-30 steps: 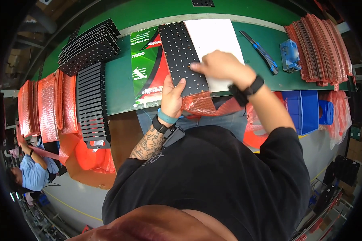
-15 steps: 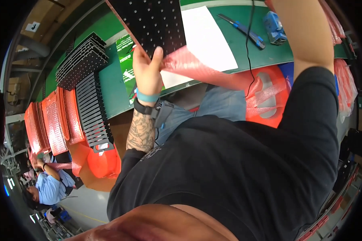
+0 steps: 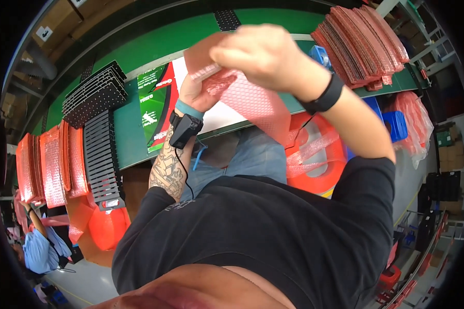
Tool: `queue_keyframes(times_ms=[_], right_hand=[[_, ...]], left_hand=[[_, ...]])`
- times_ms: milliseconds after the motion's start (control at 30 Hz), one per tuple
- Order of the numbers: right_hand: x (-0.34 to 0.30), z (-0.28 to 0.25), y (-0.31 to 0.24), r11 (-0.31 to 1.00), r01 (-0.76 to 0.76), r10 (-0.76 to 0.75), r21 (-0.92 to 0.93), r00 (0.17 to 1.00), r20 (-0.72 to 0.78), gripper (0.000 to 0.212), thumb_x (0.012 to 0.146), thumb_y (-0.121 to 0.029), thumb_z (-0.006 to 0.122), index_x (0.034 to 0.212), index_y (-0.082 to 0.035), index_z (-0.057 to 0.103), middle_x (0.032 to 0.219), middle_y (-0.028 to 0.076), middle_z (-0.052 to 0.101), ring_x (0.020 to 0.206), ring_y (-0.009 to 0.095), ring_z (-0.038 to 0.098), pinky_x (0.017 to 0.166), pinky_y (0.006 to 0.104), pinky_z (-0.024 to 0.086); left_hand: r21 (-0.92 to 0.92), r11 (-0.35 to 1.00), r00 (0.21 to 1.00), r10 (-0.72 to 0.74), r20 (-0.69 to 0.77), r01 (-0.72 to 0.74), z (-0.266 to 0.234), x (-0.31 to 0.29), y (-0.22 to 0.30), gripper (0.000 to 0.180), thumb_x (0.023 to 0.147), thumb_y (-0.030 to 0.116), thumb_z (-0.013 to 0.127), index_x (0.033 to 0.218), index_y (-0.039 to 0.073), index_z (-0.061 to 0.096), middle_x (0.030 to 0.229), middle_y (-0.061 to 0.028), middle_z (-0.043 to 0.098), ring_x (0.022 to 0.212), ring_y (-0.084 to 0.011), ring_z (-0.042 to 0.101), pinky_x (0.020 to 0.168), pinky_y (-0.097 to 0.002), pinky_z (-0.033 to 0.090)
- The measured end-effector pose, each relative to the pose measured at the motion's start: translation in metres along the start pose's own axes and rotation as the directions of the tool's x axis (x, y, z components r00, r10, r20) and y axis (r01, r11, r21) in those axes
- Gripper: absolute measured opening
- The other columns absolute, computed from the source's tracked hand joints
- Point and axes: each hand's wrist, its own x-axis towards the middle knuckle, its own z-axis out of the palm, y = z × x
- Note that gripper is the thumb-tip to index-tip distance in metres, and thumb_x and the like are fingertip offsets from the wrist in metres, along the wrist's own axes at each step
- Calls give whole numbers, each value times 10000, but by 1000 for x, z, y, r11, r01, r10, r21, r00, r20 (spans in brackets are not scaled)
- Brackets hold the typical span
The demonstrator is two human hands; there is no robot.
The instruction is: The person wraps circuit boards in bubble wrap by hand, secures the wrap with tape from a dispenser, and stacks the finished packages on the workbench. They then clear the workspace of excess bubble wrap and repeat the process with more boards.
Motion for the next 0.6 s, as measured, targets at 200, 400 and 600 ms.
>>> queue_keyframes(times_ms=[200, 400, 600], right_hand=[[-53, 64, -33, 986, -142, 147, 83, 987, -56, 255, 718, -14, 666, 971, -1, 686, 916, 132, 693, 780, 288, 699, 654, 353, 568], [-67, 79, -75, 943, -328, 308, 57, 924, 226, 343, 757, -95, 674, 1087, -6, 644, 1085, 135, 651, 997, 290, 667, 839, 386, 542], [-80, 96, -84, 881, -471, 434, 53, 847, 305, 456, 787, -147, 688, 1211, -14, 588, 1226, 147, 590, 1172, 313, 575, 1013, 435, 442]], left_hand=[[222, 973, 954, 117, -274, -56, -6, -36, -38, 442, 996, 67, 393, 1412, -69, 450, 1352, -223, 592, 1262, -353, 587, 1071, -505, 490], [-169, 986, 974, -30, -223, -8, -8, -74, -37, 467, 1028, 131, 311, 1441, -58, 421, 1410, -208, 552, 1287, -350, 567, 1089, -514, 468], [-294, 955, 977, -105, -187, 46, 12, -82, -28, 444, 1057, 141, 319, 1444, -53, 417, 1431, -197, 538, 1299, -350, 558, 1079, -518, 479]])
